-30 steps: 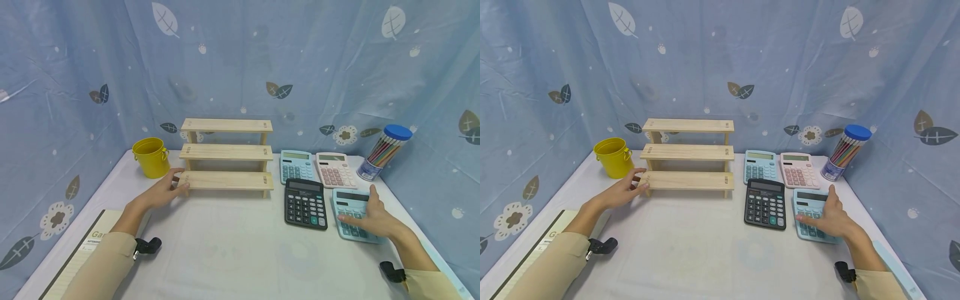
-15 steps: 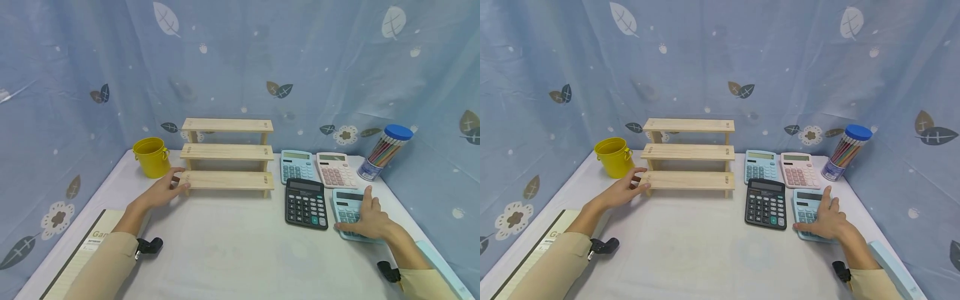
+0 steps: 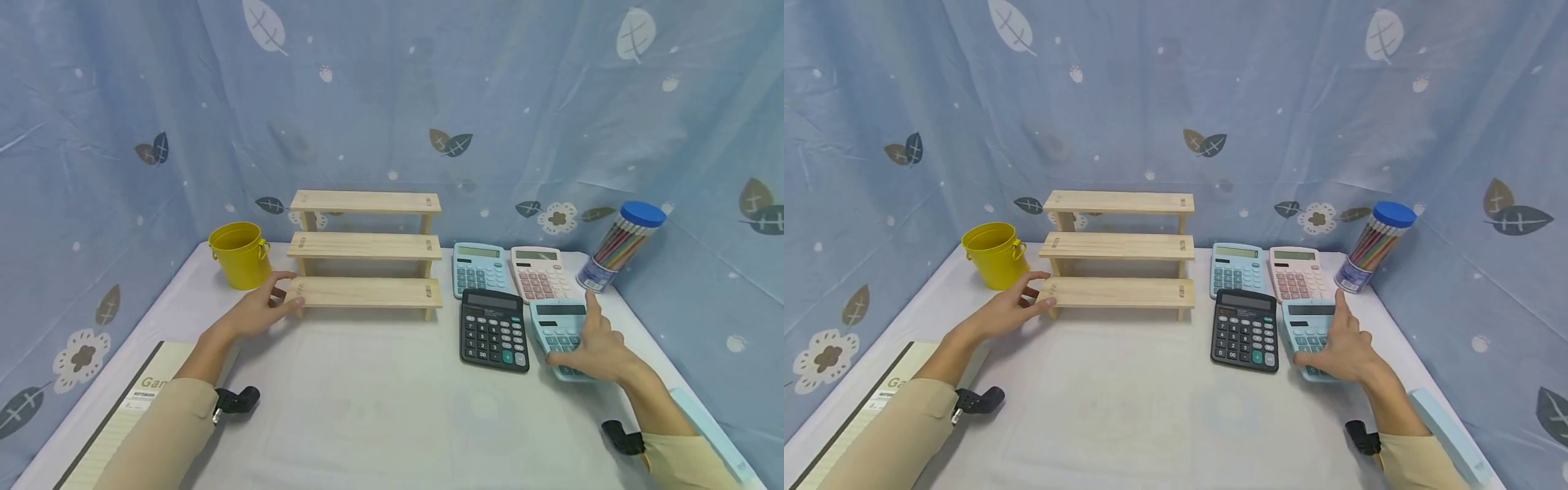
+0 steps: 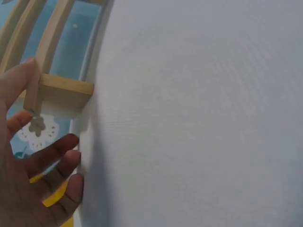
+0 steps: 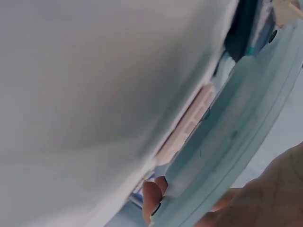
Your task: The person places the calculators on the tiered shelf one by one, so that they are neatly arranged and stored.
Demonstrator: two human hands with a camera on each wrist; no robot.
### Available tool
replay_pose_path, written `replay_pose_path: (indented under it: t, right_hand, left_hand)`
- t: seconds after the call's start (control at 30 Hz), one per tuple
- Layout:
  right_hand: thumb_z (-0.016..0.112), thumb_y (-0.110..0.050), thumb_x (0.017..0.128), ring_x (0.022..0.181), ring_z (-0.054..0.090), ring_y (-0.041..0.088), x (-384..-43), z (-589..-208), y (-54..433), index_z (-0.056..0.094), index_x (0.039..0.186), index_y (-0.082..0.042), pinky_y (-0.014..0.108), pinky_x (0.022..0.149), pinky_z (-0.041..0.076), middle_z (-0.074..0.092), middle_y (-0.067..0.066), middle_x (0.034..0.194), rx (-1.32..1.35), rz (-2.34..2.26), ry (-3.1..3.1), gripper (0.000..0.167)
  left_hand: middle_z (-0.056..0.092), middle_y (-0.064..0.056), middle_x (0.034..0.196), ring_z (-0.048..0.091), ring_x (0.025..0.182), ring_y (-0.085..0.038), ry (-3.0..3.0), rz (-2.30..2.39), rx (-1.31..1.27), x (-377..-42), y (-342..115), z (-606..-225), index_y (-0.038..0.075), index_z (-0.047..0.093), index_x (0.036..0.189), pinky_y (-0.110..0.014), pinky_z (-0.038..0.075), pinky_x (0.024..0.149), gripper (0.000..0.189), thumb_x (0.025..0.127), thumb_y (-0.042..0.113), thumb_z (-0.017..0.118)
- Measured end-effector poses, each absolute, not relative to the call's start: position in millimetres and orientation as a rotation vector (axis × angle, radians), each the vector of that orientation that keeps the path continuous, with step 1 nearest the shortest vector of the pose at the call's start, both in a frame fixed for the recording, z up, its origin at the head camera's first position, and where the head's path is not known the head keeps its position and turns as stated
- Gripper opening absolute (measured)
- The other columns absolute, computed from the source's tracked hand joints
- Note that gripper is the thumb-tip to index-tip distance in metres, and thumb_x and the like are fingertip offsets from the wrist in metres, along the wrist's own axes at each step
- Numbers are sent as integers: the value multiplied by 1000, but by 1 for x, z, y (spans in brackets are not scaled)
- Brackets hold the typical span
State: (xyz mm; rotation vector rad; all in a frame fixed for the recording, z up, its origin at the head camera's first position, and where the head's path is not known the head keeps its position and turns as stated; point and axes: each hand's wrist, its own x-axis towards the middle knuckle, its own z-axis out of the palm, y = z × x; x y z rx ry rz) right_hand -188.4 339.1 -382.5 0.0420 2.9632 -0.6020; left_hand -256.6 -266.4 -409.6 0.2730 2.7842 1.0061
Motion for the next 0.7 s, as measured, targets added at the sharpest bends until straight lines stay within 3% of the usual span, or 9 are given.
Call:
replay_pose_path:
  t: [0.23,0.5,0.7]
  right_hand:
    - [89,-40,73,116,34,62,-195,-367,328,-31,153,2,77,92,29,15,51,149,-62,-756,3027,150]
    - [91,-36,72,125,32,64,-210,-341,301,-30,155,-3,80,96,29,19,47,149,-168,-816,3040,151]
    - [90,-44,74,139,12,72,-226,-319,275,-31,156,-9,84,102,20,1,43,162,-199,-779,3026,151]
  left_hand:
    - [56,-27,140,60,123,-43,2772,978,249,-260,-267,-405,25,27,157,-56,51,97,81,95,66,60]
    - [53,-30,141,58,125,-45,2743,982,270,-260,-269,-403,25,26,155,-57,50,98,78,96,64,60]
    - [53,-28,140,58,124,-43,2728,947,294,-259,-271,-400,27,22,155,-57,49,97,76,98,63,58]
